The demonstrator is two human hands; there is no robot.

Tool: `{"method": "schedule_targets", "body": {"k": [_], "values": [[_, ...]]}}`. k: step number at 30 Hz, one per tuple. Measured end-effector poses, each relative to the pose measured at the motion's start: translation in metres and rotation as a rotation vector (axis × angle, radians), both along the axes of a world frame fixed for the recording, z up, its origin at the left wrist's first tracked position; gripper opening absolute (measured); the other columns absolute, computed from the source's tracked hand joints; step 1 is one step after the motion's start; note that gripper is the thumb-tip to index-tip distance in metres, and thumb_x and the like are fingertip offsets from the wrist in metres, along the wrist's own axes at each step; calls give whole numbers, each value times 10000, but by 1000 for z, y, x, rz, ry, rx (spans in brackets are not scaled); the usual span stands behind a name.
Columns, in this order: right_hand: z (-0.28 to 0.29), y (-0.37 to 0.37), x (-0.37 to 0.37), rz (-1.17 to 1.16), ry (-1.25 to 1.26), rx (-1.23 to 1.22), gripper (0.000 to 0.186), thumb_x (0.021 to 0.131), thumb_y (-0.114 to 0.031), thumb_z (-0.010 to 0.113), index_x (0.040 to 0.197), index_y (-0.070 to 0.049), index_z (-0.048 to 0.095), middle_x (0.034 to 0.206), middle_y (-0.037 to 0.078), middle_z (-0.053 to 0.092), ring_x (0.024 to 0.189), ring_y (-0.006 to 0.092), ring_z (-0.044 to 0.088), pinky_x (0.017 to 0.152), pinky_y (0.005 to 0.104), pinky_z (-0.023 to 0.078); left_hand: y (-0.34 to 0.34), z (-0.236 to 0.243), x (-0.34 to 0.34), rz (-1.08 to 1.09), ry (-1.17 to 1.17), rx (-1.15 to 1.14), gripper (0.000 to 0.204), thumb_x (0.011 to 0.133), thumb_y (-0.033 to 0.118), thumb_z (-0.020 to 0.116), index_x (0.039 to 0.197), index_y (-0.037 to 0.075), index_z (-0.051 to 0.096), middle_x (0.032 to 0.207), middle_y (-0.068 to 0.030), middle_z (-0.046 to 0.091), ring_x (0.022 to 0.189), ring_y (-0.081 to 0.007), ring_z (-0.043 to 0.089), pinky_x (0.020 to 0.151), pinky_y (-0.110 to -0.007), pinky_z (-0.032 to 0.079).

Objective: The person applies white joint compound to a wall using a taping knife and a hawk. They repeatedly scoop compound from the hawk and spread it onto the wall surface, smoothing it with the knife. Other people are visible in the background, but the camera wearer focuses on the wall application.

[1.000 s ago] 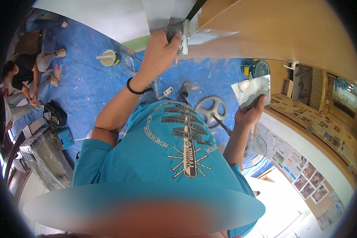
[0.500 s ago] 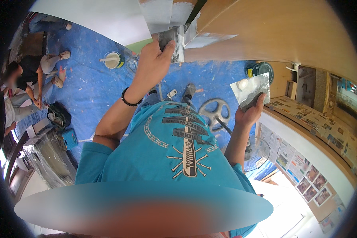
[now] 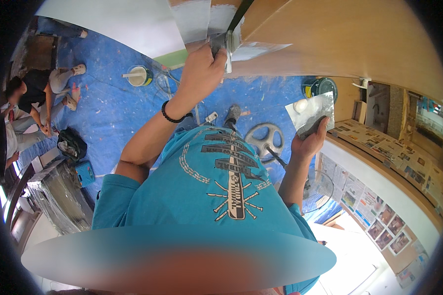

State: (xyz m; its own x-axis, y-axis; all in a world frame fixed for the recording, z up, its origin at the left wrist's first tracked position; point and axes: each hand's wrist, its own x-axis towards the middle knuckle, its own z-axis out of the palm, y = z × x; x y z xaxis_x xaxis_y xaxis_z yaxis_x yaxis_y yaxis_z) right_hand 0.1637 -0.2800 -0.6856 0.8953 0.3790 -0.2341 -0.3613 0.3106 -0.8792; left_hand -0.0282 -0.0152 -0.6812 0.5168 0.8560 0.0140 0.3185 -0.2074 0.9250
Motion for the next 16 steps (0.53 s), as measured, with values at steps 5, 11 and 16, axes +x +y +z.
{"method": "schedule_targets", "body": {"k": [5, 11, 16], "values": [[-2, 2, 2, 17, -20, 15, 468, 1075, -347, 530, 1403, -14, 513, 1349, 104, 615, 1227, 240, 607, 1063, 394, 476, -3, 20, 2, -26, 114, 65, 311, 961, 180, 539, 857, -107, 601, 835, -346, 644, 778, -524, 628, 738, -570, 504], [-8, -1, 7, 30, -2, 55, 480, 1077, -353, 522, 1413, -11, 502, 1354, 102, 614, 1230, 243, 607, 1060, 396, 481, -5, 49, 4, -30, 120, 132, 305, 951, 173, 534, 878, -114, 608, 887, -351, 650, 815, -517, 635, 771, -570, 509], [-12, -2, 10, 25, 5, 94, 480, 1076, -357, 523, 1415, -18, 502, 1355, 103, 613, 1243, 246, 601, 1067, 398, 481, -13, 78, 6, -15, 119, 189, 291, 953, 184, 536, 962, -86, 644, 1007, -321, 668, 880, -501, 643, 808, -540, 520]]}}
